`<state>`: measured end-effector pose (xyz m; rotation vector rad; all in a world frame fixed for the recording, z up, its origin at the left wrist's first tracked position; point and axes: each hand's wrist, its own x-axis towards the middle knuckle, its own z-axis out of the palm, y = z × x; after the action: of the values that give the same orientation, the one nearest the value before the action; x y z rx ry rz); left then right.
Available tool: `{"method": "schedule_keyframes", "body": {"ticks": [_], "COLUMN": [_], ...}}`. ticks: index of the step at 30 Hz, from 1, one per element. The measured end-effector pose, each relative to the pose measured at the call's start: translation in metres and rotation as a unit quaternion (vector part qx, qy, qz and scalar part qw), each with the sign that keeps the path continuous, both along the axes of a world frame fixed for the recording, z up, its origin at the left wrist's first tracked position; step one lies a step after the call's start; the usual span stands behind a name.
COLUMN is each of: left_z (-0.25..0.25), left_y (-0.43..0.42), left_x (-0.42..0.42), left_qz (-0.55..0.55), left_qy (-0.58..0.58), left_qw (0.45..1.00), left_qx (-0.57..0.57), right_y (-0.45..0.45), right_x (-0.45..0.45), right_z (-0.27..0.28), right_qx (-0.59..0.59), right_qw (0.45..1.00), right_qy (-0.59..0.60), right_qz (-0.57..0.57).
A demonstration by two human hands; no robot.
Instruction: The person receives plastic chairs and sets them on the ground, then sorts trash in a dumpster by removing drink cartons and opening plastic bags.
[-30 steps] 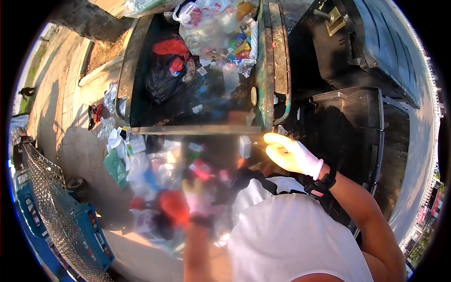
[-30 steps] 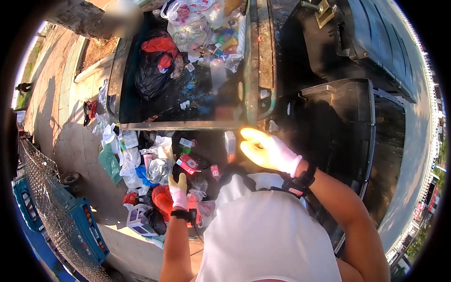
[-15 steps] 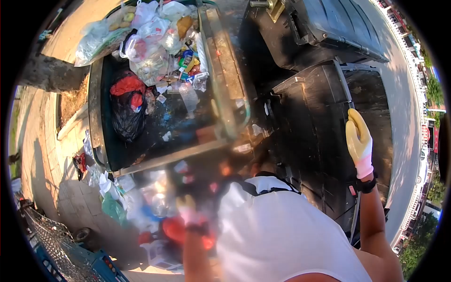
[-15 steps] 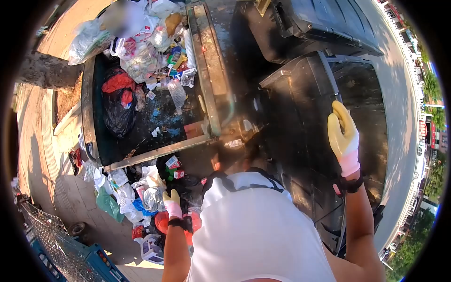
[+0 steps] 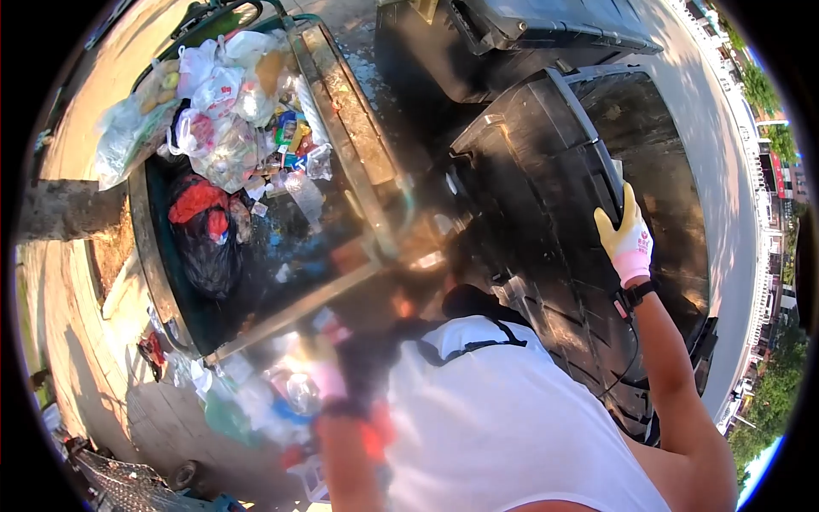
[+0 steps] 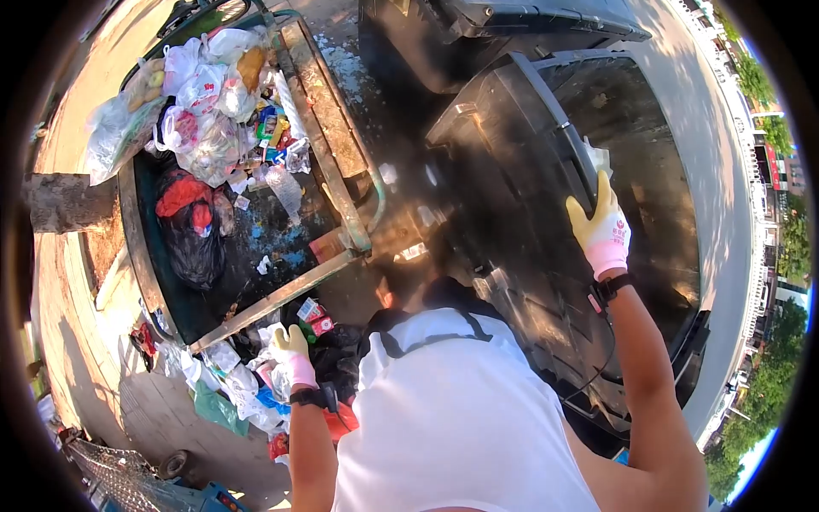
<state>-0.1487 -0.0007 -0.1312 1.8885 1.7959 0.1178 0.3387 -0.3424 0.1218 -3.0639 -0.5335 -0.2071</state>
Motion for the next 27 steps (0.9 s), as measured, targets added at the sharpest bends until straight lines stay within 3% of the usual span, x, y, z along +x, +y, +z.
{"method": "schedule_keyframes", "body": {"ticks": [3,6,8,14,15,16,17,18,19,22,23,24,26,27], "left_z": [-0.008,-0.01,-0.066,-0.061,-0.063,-0.024,0.04,0.083,0.089,0.088,0.11,0.14,0.183,0.203], "left_y": [-0.006,-0.025,-0.044,-0.065,-0.061,-0.055,-0.05,-0.05,-0.046,-0.027,-0.033,-0.039,-0.056,-0.061], "left_x": [-0.012,-0.015,-0.056,-0.025,-0.02,0.019,0.063,0.103,0.123,0.188,0.223,0.258,0.326,0.362], "left_qz": [0.039,0.153,0.123,0.187,0.14,-0.017,-0.061,-0.111,-0.168,-0.344,-0.37,-0.395,-0.442,-0.481], "left_qy": [-0.164,-0.252,-0.314,-0.347,-0.316,-0.165,-0.174,-0.19,-0.194,-0.174,-0.186,-0.194,-0.264,-0.29], "left_qw": [0.985,0.95,0.922,0.885,0.913,0.98,0.981,0.975,0.966,0.897,0.878,0.858,0.811,0.777], "left_qx": [-0.025,-0.101,-0.189,-0.248,-0.219,-0.111,-0.066,-0.025,0.025,0.217,0.241,0.266,0.278,0.284], "right_y": [0.0,0.004,0.004,-0.006,-0.007,-0.007,-0.005,-0.002,-0.01,-0.018,-0.027,-0.041,-0.091,-0.11], "right_x": [0.0,0.0,0.002,0.007,0.008,0.009,0.009,0.008,0.013,0.014,0.023,0.03,0.074,0.097], "right_z": [-0.001,-0.003,-0.004,-0.006,-0.007,-0.006,-0.002,0.004,-0.001,0.013,0.021,0.026,0.012,0.034], "right_qx": [0.003,-0.019,-0.016,0.001,0.006,0.01,0.022,0.023,0.052,0.136,0.182,0.231,0.412,0.462], "right_qw": [1.0,1.0,1.0,1.0,1.0,1.0,1.0,1.0,0.997,0.988,0.974,0.952,0.825,0.772], "right_qy": [-0.005,0.006,0.003,-0.016,-0.014,-0.014,0.001,0.007,-0.021,0.054,0.119,0.186,0.384,0.437], "right_qz": [0.014,-0.003,-0.001,0.012,0.014,0.018,0.012,0.015,0.06,0.052,0.065,0.079,0.044,-0.025]}}
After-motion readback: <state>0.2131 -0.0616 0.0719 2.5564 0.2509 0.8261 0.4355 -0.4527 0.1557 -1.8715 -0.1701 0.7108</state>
